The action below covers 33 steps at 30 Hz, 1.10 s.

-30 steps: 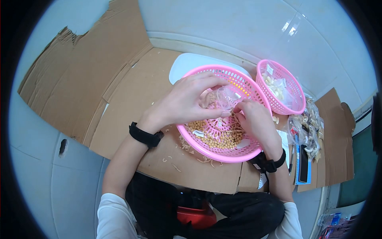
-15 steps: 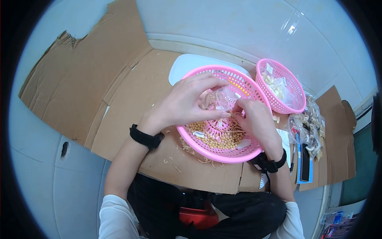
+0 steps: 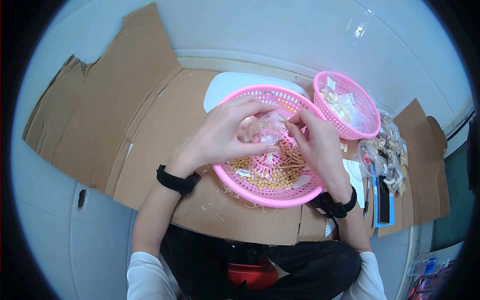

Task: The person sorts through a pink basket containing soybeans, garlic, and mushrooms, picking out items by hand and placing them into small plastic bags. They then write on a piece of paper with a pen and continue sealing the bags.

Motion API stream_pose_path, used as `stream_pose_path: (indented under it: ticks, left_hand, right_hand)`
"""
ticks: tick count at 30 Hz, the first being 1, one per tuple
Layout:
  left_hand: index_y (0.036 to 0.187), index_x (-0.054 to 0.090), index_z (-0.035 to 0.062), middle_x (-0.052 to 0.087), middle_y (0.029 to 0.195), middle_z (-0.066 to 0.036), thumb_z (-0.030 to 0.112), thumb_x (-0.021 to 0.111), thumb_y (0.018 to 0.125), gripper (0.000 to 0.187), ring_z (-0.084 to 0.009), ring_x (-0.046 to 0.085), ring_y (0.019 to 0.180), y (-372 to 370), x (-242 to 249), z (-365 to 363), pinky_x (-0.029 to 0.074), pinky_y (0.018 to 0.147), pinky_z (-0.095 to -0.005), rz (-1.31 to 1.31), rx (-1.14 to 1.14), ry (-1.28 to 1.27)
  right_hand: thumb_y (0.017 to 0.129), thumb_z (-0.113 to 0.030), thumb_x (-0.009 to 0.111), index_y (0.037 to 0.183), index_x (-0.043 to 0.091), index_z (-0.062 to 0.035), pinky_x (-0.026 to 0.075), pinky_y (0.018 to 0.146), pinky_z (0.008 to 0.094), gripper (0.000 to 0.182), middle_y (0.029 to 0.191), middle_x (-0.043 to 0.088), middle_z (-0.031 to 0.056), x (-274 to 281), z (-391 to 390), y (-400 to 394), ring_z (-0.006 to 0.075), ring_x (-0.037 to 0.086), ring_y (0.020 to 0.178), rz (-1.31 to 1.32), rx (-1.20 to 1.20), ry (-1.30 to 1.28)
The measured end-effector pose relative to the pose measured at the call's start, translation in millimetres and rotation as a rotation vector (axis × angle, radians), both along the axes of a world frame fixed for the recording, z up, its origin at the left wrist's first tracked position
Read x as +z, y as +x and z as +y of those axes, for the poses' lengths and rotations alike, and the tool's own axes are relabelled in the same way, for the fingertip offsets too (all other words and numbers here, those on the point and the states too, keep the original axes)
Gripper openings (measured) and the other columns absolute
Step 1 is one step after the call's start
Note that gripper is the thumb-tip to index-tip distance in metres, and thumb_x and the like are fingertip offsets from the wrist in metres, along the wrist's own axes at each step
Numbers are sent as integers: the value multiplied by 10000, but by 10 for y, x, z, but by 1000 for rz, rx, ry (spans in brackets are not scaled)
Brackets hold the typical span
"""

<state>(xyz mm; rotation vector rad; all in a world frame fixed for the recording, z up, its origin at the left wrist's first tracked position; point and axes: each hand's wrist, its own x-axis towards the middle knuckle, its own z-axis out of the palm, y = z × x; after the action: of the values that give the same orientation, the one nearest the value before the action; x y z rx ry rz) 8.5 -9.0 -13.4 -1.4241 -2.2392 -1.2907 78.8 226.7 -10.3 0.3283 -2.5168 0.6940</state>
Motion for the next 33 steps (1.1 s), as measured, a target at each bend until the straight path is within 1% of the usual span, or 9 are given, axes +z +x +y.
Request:
stream_pose_path:
  ticks: [4,6,12,14,16,19,22,28,33]
  left_hand:
    - [1353,686,24,734,1227,-151,316,919,783,682,-297,703,1144,55,66,0,541,1032,-427,-61,10,-5]
    - [1353,685,25,735,1222,-146,320,923,777,690,-296,703,1146,55,54,-5,537,1039,-428,-72,14,-3]
    - [1347,686,18,737,1259,-150,321,930,766,699,-306,697,1198,1,24,-4,525,1066,-437,-34,0,-16]
    - [1345,687,18,737,1276,-156,316,932,765,697,-311,694,1217,20,37,3,522,1073,-440,5,-4,7]
    - [1342,688,14,730,1309,-165,308,934,766,692,-319,688,1238,57,96,1,520,1081,-444,-96,21,-32]
    - [1345,683,13,727,1308,-164,298,938,768,692,-315,687,1241,24,46,-13,518,1085,-438,-21,6,2]
    - [1344,677,7,724,1314,-164,297,939,773,692,-311,687,1243,48,68,-5,520,1083,-435,-23,24,2]
    - [1340,674,7,723,1270,-159,271,937,778,675,-308,695,1207,66,111,14,531,1058,-423,-19,20,-27]
    - [1338,679,13,721,1247,-155,193,920,769,644,-299,698,1180,74,135,16,536,1047,-420,-56,56,-64]
  right_hand:
    - [968,-107,750,975,685,-13,531,596,395,115,823,743,121,107,-63,56,266,719,667,26,-30,-70]
    - [956,-76,770,995,702,-2,498,557,322,108,820,721,91,132,-67,79,175,662,603,99,15,-179]
    - [921,-17,787,1023,751,-1,482,538,269,109,846,723,59,107,-90,105,116,623,585,168,266,-234]
    - [921,-14,783,1024,751,-3,487,539,269,108,856,728,59,110,-83,108,115,628,589,161,287,-210]
    - [922,-10,780,1024,752,-5,492,540,268,106,866,732,58,132,-70,119,113,632,592,158,309,-186]
    - [921,-7,779,1042,748,-9,496,545,268,125,878,738,63,159,-82,153,110,646,610,200,274,-198]
    - [928,-26,777,1066,745,-19,512,560,288,142,890,745,77,137,-78,146,139,668,627,128,280,-217]
    - [970,-92,722,1085,691,-52,559,630,394,126,919,751,128,86,-78,107,296,734,730,205,320,-80]
    - [953,-121,740,1065,670,-47,547,609,408,151,890,745,119,66,-70,133,292,734,724,235,269,-37]
